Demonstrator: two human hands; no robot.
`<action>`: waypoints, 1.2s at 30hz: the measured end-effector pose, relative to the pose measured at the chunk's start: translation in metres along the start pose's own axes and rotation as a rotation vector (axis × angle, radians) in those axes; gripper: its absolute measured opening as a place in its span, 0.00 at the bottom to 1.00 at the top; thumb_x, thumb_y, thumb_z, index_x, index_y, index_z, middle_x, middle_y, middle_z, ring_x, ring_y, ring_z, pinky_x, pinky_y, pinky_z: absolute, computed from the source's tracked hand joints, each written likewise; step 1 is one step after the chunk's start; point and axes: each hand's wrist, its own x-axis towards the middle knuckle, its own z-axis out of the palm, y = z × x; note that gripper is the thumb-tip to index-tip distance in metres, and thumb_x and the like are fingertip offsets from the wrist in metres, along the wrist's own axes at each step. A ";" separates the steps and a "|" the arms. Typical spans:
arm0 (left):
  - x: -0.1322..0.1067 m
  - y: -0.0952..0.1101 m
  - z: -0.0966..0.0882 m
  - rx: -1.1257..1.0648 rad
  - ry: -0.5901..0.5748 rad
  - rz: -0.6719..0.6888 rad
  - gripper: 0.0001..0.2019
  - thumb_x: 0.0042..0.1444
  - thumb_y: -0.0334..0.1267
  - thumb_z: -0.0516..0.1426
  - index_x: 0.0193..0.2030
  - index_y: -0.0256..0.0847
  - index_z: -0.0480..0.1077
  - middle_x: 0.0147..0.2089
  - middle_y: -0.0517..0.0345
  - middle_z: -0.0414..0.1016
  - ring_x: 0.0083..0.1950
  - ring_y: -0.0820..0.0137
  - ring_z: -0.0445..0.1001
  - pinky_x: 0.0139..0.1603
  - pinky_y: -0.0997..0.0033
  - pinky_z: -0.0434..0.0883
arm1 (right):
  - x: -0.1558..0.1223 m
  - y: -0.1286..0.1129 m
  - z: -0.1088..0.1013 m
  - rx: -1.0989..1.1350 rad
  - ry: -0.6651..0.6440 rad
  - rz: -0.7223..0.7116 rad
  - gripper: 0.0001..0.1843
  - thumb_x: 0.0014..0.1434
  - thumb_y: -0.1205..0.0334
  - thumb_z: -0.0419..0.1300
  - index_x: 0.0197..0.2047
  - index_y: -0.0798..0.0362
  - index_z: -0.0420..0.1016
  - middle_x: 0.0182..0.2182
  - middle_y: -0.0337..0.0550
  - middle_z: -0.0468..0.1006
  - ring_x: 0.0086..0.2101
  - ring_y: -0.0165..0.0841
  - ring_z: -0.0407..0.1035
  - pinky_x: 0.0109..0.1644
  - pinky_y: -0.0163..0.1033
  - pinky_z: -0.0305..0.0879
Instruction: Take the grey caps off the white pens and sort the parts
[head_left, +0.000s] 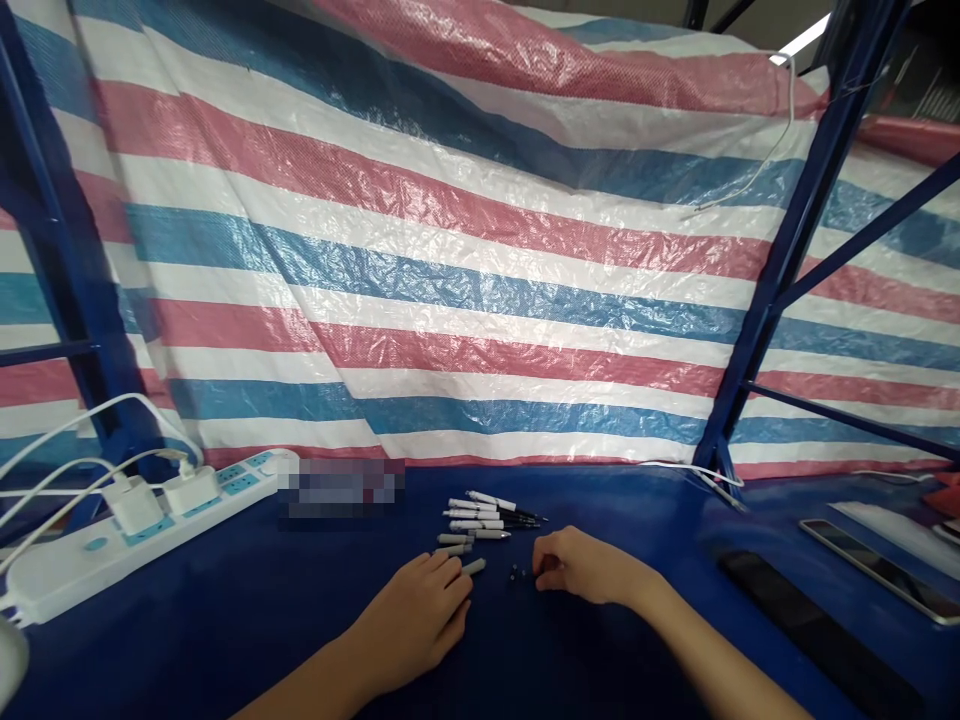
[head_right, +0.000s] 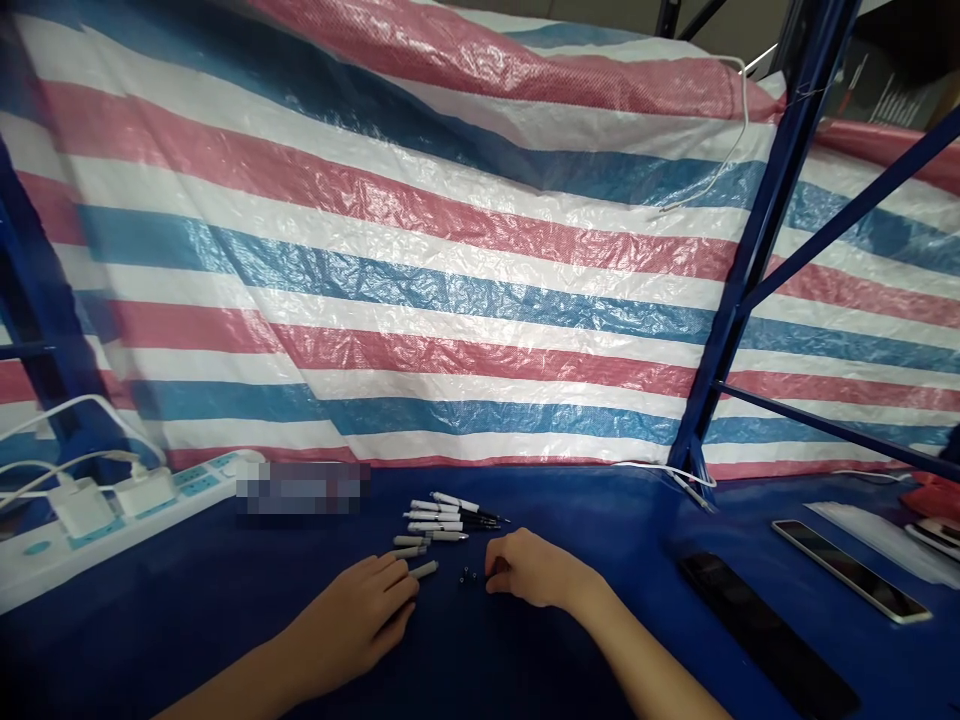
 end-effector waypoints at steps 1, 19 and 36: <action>0.000 0.000 0.000 0.006 0.002 -0.011 0.08 0.61 0.32 0.49 0.39 0.42 0.69 0.38 0.56 0.72 0.38 0.66 0.70 0.39 0.65 0.63 | 0.002 0.000 0.001 -0.008 0.025 -0.005 0.05 0.58 0.63 0.61 0.38 0.51 0.78 0.31 0.38 0.79 0.31 0.32 0.72 0.33 0.32 0.63; 0.000 -0.028 0.015 0.068 0.123 -0.316 0.18 0.62 0.44 0.51 0.55 0.38 0.67 0.52 0.45 0.70 0.51 0.55 0.69 0.49 0.58 0.67 | 0.038 -0.001 0.032 -0.141 0.286 0.042 0.10 0.66 0.58 0.54 0.43 0.51 0.74 0.40 0.43 0.78 0.40 0.37 0.72 0.43 0.37 0.62; 0.003 -0.030 0.014 -0.081 -0.016 -0.323 0.12 0.64 0.37 0.51 0.52 0.42 0.69 0.47 0.54 0.73 0.48 0.63 0.71 0.48 0.64 0.68 | 0.021 0.006 0.016 -0.083 0.243 -0.037 0.11 0.67 0.60 0.52 0.39 0.52 0.74 0.36 0.42 0.78 0.36 0.34 0.73 0.39 0.35 0.62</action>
